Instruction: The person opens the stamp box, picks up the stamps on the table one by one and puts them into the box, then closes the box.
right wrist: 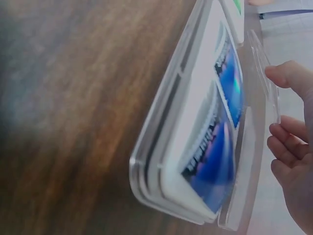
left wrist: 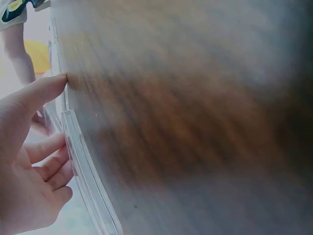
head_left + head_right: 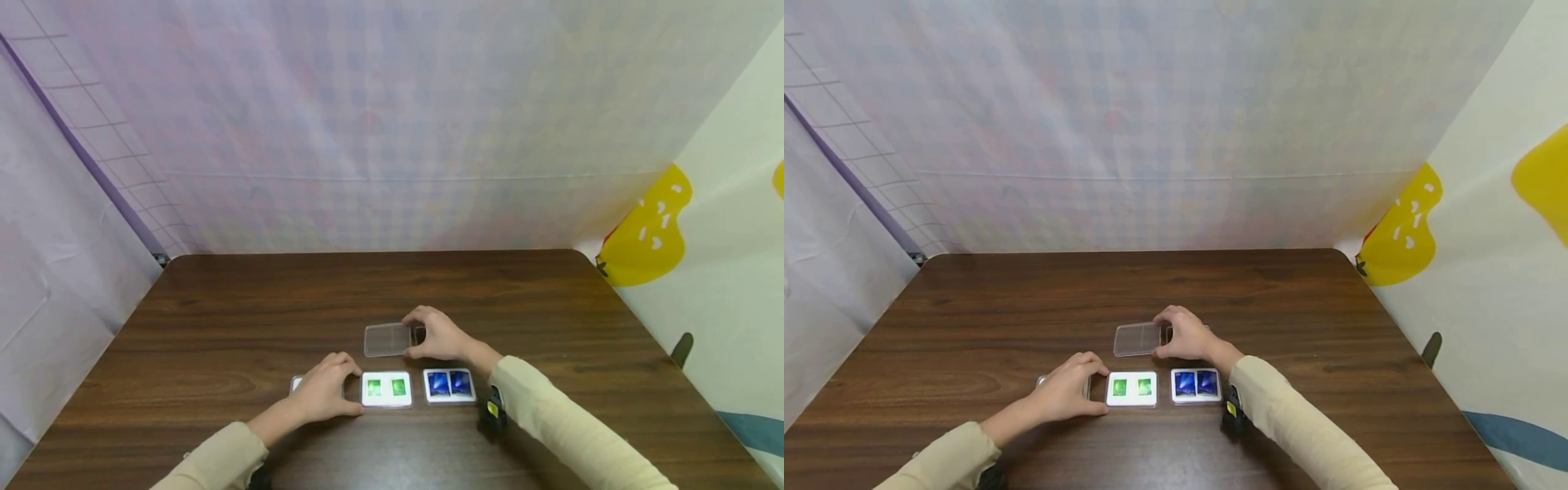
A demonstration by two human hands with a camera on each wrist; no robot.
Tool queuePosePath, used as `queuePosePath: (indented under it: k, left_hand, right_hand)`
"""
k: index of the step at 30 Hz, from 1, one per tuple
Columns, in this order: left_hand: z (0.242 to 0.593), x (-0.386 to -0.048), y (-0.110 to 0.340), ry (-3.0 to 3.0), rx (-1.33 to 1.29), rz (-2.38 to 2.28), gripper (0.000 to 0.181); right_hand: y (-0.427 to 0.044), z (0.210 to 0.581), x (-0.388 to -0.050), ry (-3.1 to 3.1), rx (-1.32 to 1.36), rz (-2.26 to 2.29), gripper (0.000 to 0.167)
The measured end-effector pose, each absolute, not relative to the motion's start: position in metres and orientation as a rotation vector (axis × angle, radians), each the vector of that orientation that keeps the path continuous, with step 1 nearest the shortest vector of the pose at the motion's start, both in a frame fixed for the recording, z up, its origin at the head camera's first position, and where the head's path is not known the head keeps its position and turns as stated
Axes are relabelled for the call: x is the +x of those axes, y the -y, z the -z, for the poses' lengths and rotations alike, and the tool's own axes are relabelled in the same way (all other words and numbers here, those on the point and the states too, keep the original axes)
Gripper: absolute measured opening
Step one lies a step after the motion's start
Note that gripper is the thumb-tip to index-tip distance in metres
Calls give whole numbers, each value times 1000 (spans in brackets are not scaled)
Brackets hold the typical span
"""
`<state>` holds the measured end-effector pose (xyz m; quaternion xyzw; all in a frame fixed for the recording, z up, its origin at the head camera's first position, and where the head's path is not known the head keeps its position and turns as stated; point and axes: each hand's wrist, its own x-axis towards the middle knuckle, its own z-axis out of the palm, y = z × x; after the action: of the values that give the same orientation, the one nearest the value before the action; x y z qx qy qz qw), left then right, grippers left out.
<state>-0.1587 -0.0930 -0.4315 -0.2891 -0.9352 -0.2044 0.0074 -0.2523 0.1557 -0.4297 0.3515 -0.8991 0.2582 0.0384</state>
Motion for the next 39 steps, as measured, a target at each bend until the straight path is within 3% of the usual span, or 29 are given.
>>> queuePosePath:
  k: [17, 39]
  left_hand:
    - [432, -158, 94, 2923, -899, 649, 54]
    - [432, -158, 94, 2911, -921, 662, 54]
  right_hand:
    - [-173, 420, -232, 2680, 1061, -897, 54]
    - [-174, 434, -179, 2713, 1100, -1021, 55]
